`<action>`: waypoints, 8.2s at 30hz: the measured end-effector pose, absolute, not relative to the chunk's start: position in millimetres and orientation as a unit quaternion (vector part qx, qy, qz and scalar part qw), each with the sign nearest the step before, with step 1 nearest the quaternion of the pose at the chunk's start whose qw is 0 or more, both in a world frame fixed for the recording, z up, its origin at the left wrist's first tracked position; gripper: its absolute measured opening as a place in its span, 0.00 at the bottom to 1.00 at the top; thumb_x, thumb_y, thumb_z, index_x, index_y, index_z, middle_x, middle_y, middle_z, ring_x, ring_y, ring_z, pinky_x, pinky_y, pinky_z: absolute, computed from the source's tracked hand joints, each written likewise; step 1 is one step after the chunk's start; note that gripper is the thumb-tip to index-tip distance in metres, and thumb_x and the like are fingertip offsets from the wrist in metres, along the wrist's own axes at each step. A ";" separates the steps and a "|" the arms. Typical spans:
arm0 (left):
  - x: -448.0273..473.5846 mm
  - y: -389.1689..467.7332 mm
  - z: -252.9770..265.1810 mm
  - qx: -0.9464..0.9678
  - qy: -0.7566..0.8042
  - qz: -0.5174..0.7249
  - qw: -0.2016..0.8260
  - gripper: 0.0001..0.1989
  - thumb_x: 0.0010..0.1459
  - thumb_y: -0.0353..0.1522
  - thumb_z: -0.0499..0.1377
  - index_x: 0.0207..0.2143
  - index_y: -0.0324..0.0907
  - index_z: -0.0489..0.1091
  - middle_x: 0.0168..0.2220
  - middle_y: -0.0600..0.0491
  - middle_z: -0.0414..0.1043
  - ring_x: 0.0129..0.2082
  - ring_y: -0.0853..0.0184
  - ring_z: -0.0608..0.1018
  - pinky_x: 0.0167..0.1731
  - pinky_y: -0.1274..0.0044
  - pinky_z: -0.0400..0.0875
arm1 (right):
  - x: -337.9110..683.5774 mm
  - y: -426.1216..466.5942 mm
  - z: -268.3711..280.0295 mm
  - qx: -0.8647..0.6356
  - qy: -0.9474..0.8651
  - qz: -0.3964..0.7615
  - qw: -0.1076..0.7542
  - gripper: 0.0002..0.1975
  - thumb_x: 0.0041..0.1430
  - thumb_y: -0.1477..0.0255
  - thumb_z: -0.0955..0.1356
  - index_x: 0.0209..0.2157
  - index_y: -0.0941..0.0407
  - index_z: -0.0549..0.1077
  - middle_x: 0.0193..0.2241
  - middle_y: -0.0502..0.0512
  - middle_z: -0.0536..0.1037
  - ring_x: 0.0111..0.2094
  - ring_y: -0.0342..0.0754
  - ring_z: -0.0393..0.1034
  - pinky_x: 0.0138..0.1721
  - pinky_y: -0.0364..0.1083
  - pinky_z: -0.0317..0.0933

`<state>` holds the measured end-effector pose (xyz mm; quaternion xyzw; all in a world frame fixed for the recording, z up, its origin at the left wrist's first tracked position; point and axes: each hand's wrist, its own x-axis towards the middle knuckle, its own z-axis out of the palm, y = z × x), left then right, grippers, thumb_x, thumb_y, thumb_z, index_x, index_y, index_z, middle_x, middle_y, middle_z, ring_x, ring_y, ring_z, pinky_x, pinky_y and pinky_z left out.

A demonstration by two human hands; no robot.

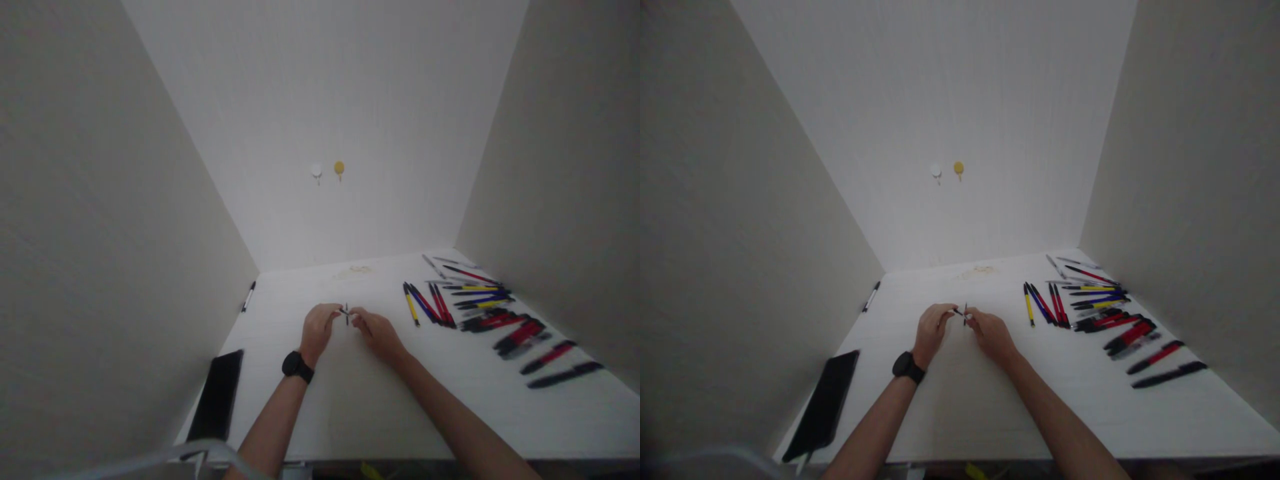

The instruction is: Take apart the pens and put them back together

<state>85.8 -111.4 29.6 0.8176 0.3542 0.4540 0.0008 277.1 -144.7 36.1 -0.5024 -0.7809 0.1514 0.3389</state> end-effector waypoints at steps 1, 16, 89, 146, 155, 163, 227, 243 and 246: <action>85.6 -111.6 29.6 0.820 0.349 0.454 -0.002 0.10 0.63 0.30 0.51 0.42 0.42 0.71 0.39 0.51 0.76 0.39 0.67 0.76 0.42 0.72 0.71 | 277.1 -144.7 35.9 -0.500 -0.782 0.154 0.339 0.14 0.66 0.70 0.56 0.47 0.54 0.68 0.32 0.54 0.79 0.34 0.48 0.74 0.37 0.43 0.61; 85.1 -115.6 37.9 0.829 0.319 0.457 -0.053 0.10 0.62 0.27 0.52 0.39 0.42 0.72 0.36 0.52 0.78 0.35 0.67 0.76 0.38 0.73 0.68 | 276.1 -142.2 28.9 -0.469 -0.800 0.116 0.357 0.12 0.66 0.68 0.58 0.44 0.55 0.69 0.33 0.55 0.76 0.36 0.48 0.69 0.40 0.45 0.59; 114.3 -140.0 43.6 0.560 0.412 0.687 0.213 0.08 0.63 0.34 0.51 0.34 0.41 0.66 0.32 0.52 0.69 0.33 0.69 0.72 0.35 0.76 0.70 | 291.0 -128.8 23.6 -0.487 -0.743 0.082 0.453 0.12 0.65 0.65 0.58 0.40 0.55 0.68 0.34 0.56 0.76 0.36 0.50 0.67 0.42 0.50 0.57; 70.1 -129.2 45.8 0.646 0.725 0.236 0.033 0.17 0.65 0.41 0.42 0.37 0.42 0.65 0.33 0.50 0.72 0.35 0.64 0.73 0.33 0.75 0.62 | 299.1 -121.3 14.8 -0.537 -0.701 0.147 0.446 0.14 0.61 0.64 0.61 0.40 0.57 0.72 0.32 0.56 0.78 0.31 0.47 0.69 0.34 0.45 0.61; 81.3 -129.8 34.0 0.682 0.720 0.128 -0.010 0.12 0.65 0.31 0.41 0.39 0.40 0.63 0.39 0.46 0.69 0.40 0.62 0.72 0.34 0.74 0.63 | 295.3 -119.9 14.0 -0.530 -0.714 0.164 0.427 0.13 0.61 0.65 0.60 0.40 0.56 0.72 0.32 0.55 0.77 0.32 0.47 0.69 0.35 0.45 0.61; 80.1 -129.0 36.6 0.642 0.751 0.153 -0.028 0.09 0.64 0.29 0.44 0.43 0.40 0.61 0.39 0.46 0.69 0.38 0.63 0.73 0.31 0.76 0.63 | 294.8 -119.9 13.6 -0.525 -0.720 0.159 0.425 0.12 0.61 0.66 0.61 0.39 0.55 0.72 0.31 0.54 0.77 0.32 0.47 0.70 0.36 0.45 0.61; 88.8 -125.6 47.7 0.779 0.514 0.358 -0.022 0.08 0.63 0.33 0.51 0.36 0.43 0.69 0.36 0.52 0.72 0.39 0.66 0.70 0.41 0.74 0.62 | 292.6 -123.2 23.5 -0.499 -0.775 0.056 0.383 0.12 0.64 0.67 0.61 0.38 0.53 0.75 0.36 0.55 0.78 0.40 0.51 0.66 0.42 0.50 0.51; 90.1 -124.7 39.2 0.760 0.468 0.450 0.032 0.03 0.58 0.32 0.59 0.32 0.43 0.67 0.33 0.54 0.73 0.38 0.65 0.71 0.47 0.69 0.59 | 292.4 -124.5 21.8 -0.455 -0.798 0.067 0.388 0.08 0.62 0.71 0.64 0.36 0.55 0.74 0.31 0.54 0.77 0.37 0.50 0.66 0.41 0.48 0.52; 91.8 -124.1 37.9 0.743 0.475 0.470 0.042 0.12 0.54 0.34 0.63 0.40 0.42 0.66 0.39 0.52 0.73 0.42 0.63 0.71 0.48 0.69 0.59 | 291.3 -122.8 19.0 -0.467 -0.780 0.091 0.406 0.09 0.62 0.70 0.63 0.36 0.54 0.74 0.33 0.54 0.78 0.37 0.49 0.68 0.42 0.49 0.52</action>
